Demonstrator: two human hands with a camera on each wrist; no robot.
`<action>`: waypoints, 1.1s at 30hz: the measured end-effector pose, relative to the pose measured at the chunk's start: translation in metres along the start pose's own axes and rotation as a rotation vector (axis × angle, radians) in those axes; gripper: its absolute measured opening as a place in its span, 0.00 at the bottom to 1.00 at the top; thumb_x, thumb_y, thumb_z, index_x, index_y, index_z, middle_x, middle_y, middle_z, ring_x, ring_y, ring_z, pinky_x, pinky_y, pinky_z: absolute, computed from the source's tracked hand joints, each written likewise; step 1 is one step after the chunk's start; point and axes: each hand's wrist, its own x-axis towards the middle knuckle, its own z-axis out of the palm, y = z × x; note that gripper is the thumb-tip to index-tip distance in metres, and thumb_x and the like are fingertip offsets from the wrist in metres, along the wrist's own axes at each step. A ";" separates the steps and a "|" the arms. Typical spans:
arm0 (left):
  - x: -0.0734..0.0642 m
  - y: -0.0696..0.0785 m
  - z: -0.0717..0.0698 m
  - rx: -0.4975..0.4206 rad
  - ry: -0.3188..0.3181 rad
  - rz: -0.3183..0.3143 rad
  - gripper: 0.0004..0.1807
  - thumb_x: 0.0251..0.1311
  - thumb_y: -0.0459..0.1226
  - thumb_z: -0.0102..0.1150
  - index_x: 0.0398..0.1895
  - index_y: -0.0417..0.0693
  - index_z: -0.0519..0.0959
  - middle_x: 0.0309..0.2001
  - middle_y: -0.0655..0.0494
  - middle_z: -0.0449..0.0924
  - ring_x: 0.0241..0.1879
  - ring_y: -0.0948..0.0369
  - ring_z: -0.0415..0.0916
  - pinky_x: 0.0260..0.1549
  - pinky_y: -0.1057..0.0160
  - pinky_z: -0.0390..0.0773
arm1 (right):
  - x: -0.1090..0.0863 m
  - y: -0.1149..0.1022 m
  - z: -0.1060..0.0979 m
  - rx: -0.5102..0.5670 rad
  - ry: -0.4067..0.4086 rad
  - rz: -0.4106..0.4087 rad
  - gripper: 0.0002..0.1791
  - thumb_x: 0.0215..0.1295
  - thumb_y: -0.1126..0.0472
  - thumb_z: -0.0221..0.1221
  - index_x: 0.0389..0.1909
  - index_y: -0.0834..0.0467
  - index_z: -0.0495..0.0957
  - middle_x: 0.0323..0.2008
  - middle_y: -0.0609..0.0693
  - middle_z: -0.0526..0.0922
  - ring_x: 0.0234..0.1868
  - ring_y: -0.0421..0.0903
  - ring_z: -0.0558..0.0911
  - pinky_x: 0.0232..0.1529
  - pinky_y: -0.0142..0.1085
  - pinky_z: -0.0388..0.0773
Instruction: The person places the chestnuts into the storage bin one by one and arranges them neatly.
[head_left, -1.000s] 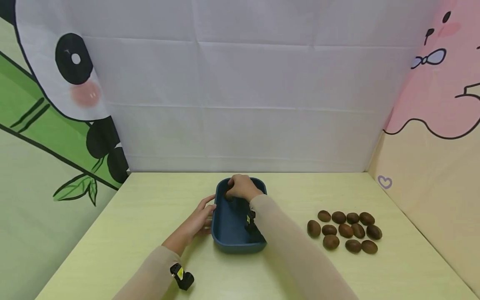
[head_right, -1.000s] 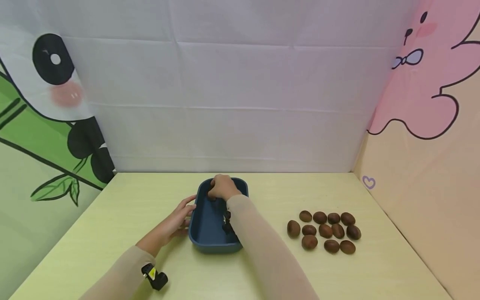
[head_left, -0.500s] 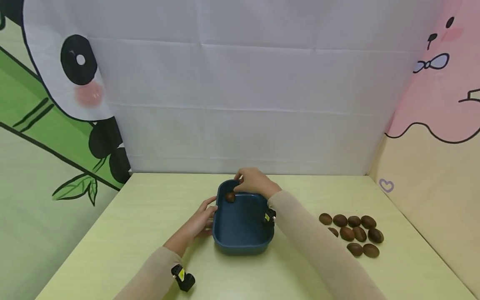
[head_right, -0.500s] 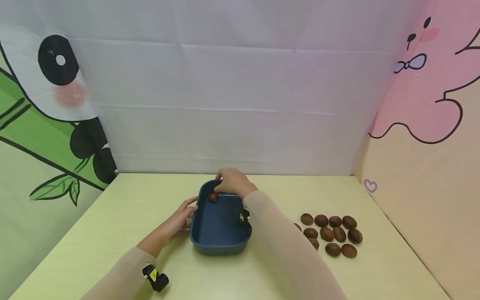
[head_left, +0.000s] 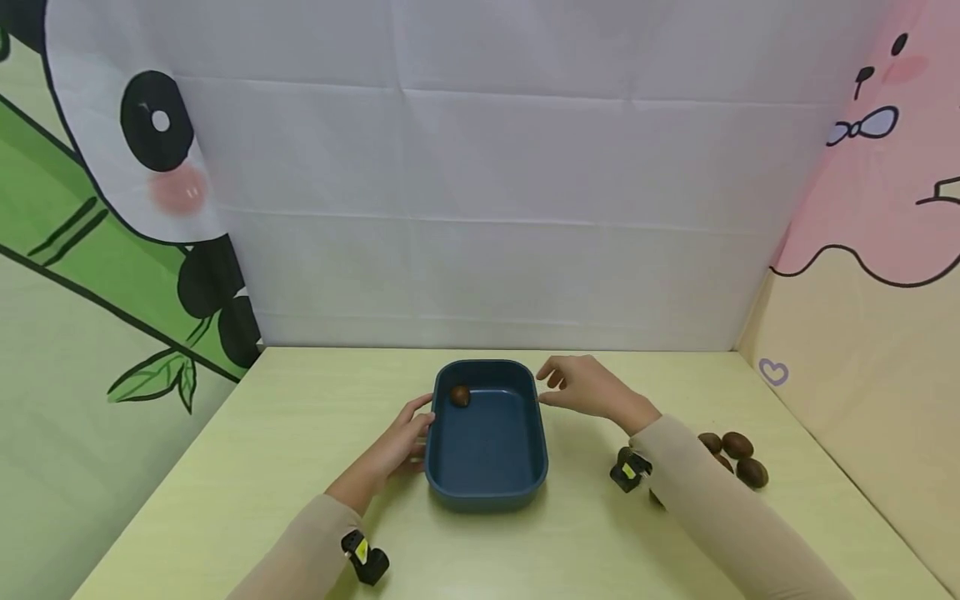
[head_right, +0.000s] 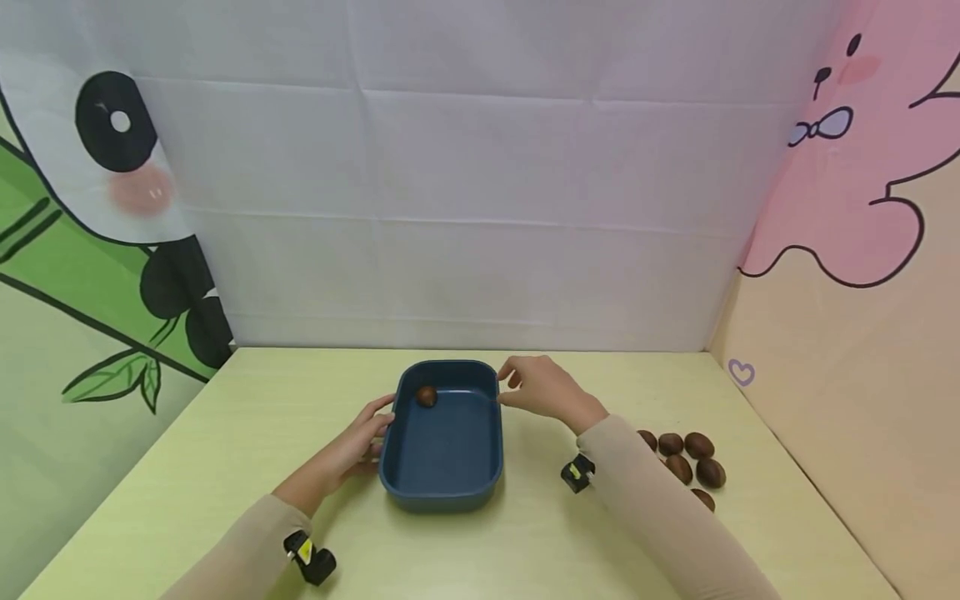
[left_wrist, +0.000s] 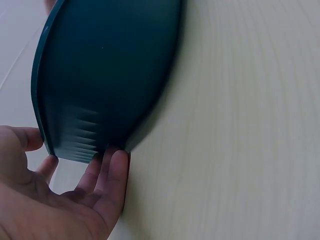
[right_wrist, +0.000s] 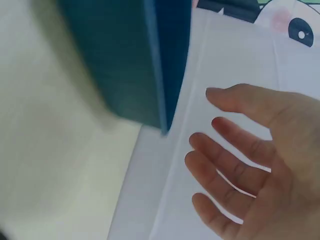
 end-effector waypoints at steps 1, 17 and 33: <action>0.000 0.000 0.000 0.000 0.002 -0.002 0.31 0.74 0.49 0.44 0.78 0.63 0.53 0.60 0.40 0.75 0.43 0.54 0.84 0.35 0.56 0.80 | -0.005 0.005 -0.001 -0.005 -0.003 0.010 0.16 0.63 0.58 0.68 0.50 0.59 0.81 0.43 0.56 0.85 0.47 0.53 0.83 0.47 0.46 0.78; -0.001 0.000 0.000 0.006 -0.013 -0.010 0.32 0.75 0.49 0.42 0.79 0.62 0.51 0.61 0.38 0.74 0.45 0.53 0.84 0.37 0.56 0.80 | -0.091 0.059 0.008 -0.015 -0.121 0.120 0.21 0.59 0.53 0.71 0.50 0.58 0.81 0.45 0.52 0.82 0.46 0.53 0.81 0.46 0.49 0.77; -0.001 0.001 0.000 0.006 -0.006 -0.004 0.31 0.75 0.49 0.43 0.78 0.61 0.52 0.60 0.38 0.75 0.44 0.52 0.84 0.35 0.57 0.79 | -0.112 0.073 0.012 -0.022 -0.096 0.077 0.23 0.56 0.59 0.73 0.52 0.62 0.81 0.45 0.49 0.82 0.42 0.47 0.80 0.40 0.41 0.78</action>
